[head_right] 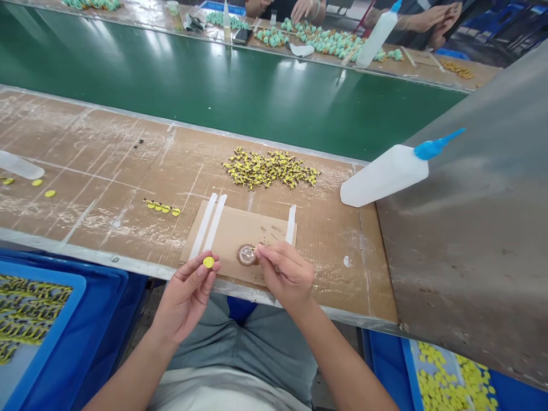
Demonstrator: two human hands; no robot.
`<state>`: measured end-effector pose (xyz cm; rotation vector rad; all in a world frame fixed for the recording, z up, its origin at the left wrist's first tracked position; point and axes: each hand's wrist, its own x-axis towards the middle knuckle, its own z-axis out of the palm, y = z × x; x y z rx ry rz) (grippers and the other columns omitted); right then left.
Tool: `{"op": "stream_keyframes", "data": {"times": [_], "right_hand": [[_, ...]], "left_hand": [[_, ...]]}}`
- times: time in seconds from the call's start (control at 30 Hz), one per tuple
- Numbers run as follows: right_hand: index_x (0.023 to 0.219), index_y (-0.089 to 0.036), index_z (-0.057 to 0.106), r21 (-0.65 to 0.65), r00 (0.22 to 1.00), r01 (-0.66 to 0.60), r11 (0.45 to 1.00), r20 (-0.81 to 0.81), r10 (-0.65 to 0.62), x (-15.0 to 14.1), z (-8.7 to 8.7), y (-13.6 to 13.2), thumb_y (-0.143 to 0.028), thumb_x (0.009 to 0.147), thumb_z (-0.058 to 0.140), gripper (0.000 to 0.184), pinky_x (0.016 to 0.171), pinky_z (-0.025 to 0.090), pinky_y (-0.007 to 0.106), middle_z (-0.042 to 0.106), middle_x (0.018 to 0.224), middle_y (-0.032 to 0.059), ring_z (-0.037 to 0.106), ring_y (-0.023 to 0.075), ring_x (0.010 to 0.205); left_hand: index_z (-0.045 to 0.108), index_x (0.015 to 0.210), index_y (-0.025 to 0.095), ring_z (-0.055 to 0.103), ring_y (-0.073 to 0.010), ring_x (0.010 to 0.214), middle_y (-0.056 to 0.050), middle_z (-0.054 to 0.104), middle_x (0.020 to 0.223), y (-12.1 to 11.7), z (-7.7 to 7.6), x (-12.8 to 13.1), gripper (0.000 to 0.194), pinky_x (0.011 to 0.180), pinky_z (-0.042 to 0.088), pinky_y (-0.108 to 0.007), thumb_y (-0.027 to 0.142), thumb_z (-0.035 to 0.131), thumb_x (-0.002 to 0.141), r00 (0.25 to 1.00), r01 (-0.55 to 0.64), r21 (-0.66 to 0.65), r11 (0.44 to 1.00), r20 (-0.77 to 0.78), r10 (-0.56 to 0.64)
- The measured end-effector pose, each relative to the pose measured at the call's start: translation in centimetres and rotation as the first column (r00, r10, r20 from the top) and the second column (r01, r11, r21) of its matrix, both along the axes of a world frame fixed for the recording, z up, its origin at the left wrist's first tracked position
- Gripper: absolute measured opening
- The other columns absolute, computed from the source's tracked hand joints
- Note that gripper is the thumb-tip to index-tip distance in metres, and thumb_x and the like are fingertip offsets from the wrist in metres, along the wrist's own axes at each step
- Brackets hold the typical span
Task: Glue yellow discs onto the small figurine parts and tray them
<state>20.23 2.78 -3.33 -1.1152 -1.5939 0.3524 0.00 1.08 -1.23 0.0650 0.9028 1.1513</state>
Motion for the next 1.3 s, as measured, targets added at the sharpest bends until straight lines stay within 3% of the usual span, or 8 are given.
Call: {"op": "stream_keyframes", "data": {"times": [0.27,0.53,1.03,1.17,1.3], "right_hand": [[0.11,-0.028,0.07,0.02,0.995,0.097,0.995,0.01,-0.097,0.4,0.2,-0.5,-0.005,0.077,0.075,0.041,0.067,0.061,0.036,0.076,0.088,0.004,0.071,0.0199,0.075],[0.115,-0.031,0.071,0.062,0.997,-0.02,0.998,0.076,0.015,0.7,0.4,-0.1,-0.004,0.08,0.069,0.044,0.066,0.061,0.037,0.075,0.091,0.0051,0.071,0.0212,0.08],[0.114,-0.03,0.071,0.029,0.995,-0.074,0.997,0.071,0.071,0.6,0.4,0.1,0.002,0.078,0.069,0.049,0.069,0.059,0.037,0.073,0.093,0.0051,0.069,0.0206,0.083],[0.112,-0.03,0.072,-0.04,0.995,0.055,0.998,-0.078,-0.058,0.1,0.8,-0.3,-0.004,0.08,0.07,0.041,0.07,0.06,0.035,0.074,0.092,0.0039,0.069,0.019,0.08],[0.102,-0.027,0.076,-0.215,0.926,0.175,0.961,-0.296,-0.235,-1.3,2.1,-1.2,-0.013,0.083,0.072,0.024,0.075,0.061,0.033,0.075,0.093,0.0045,0.071,0.0186,0.083]], "left_hand": [[0.078,0.095,0.015,0.075,-0.0177,0.089,-0.009,0.078,0.1,-0.1,0.0,-0.2,0.027,0.077,0.06,-0.015,0.008,0.082,0.069,1.0,0.015,-0.001,1.0,-0.006,-0.015],[0.079,0.095,0.015,0.076,-0.0165,0.086,-0.009,0.079,0.098,0.0,0.0,-0.2,0.027,0.076,0.06,-0.015,0.01,0.083,0.069,1.0,0.031,-0.011,0.999,0.0,-0.031],[0.079,0.095,0.015,0.075,-0.0164,0.086,-0.009,0.079,0.098,0.0,0.1,-0.3,0.027,0.076,0.06,-0.014,0.011,0.084,0.068,0.999,0.033,-0.017,0.999,0.018,-0.033],[0.079,0.096,0.015,0.075,-0.016,0.088,-0.009,0.079,0.099,-0.1,0.0,-0.4,0.027,0.078,0.059,-0.014,0.01,0.083,0.07,0.999,0.039,-0.006,0.999,0.011,-0.039],[0.079,0.097,0.015,0.075,-0.0159,0.086,-0.008,0.079,0.097,-0.3,-0.1,-0.1,0.027,0.075,0.06,-0.014,0.014,0.084,0.07,0.999,0.038,0.015,0.999,0.012,-0.039]]}}
